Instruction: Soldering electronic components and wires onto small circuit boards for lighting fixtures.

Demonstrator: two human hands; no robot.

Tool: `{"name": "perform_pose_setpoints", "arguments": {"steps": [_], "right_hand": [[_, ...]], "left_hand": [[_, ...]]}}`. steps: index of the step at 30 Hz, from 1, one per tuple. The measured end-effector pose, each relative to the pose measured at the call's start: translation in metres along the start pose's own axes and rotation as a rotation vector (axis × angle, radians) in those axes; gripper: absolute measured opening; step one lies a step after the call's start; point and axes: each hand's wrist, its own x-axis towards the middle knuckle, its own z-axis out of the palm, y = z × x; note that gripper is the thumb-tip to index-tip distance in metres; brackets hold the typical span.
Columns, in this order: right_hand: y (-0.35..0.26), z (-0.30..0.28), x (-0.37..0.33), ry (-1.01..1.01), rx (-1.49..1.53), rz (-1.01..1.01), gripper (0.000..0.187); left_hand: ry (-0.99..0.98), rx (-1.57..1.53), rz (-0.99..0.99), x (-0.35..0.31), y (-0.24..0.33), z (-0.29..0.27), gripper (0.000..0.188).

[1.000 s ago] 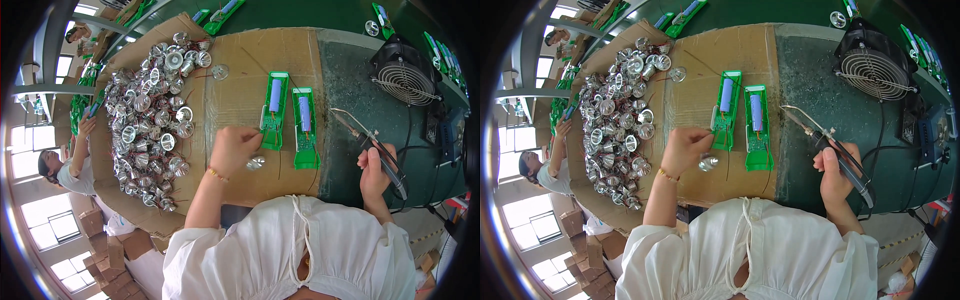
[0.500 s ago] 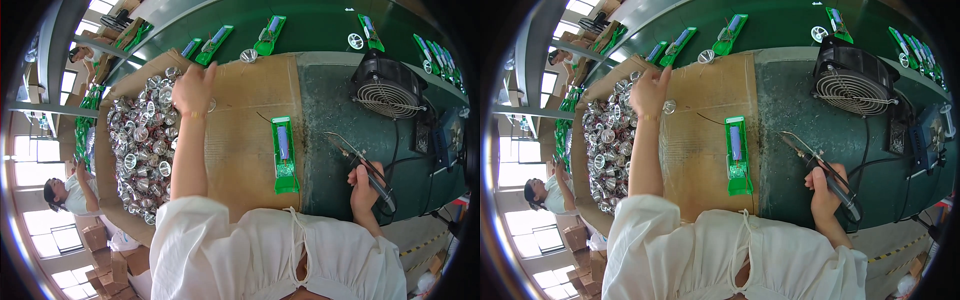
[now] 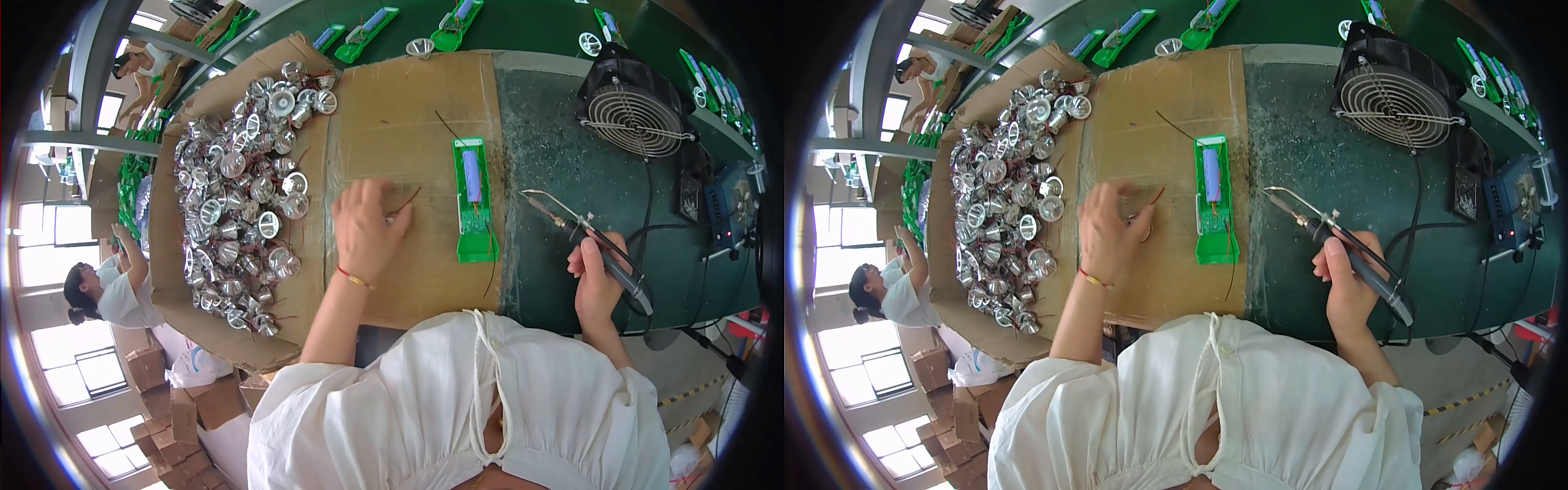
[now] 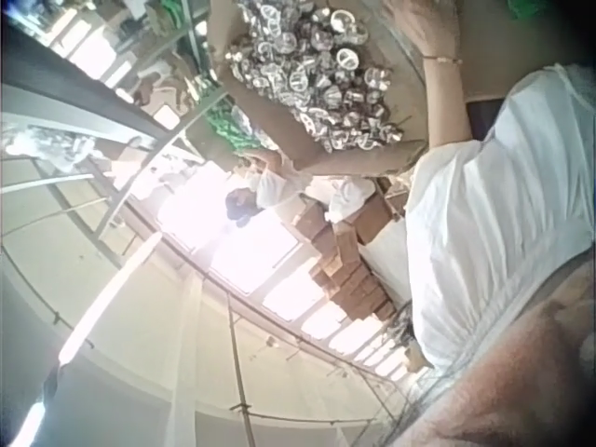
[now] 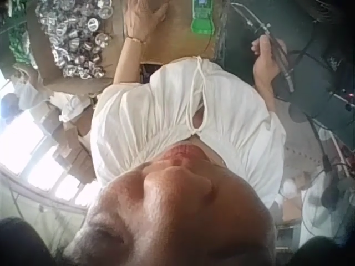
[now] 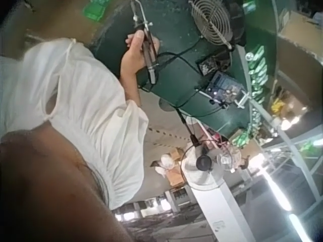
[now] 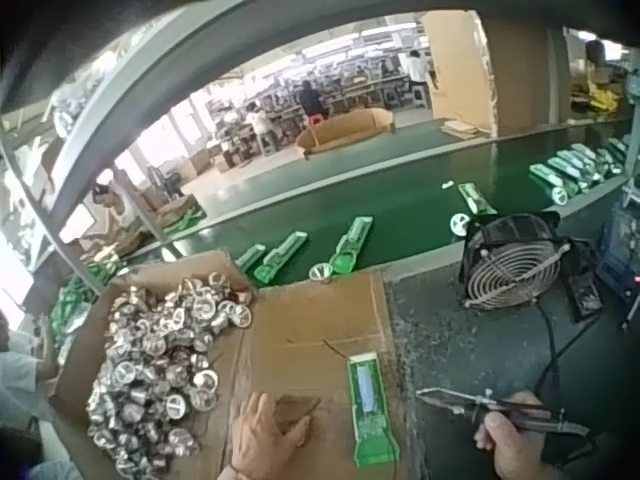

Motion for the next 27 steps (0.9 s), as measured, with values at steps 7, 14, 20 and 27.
{"name": "perform_pose_setpoints", "arguments": {"steps": [7, 14, 20, 27], "right_hand": [[-0.010, 0.010, -0.016, -0.071, 0.004, -0.023, 0.016], [-0.010, 0.006, -0.034, -0.176, 0.036, 0.011, 0.015], [-0.001, 0.008, -0.032, -0.290, -0.169, -0.153, 0.019], [-0.003, 0.020, -0.031, -0.193, -0.110, -0.101, 0.016]], "left_hand": [[-0.231, -0.018, -0.058, 0.003, -0.003, 0.003, 0.017], [-0.365, -0.802, -0.395, -0.034, 0.038, -0.015, 0.011], [-0.478, -0.899, -0.575, -0.041, 0.055, -0.001, 0.013], [-0.202, -0.704, -0.296, -0.034, 0.061, 0.016, 0.014]]}}
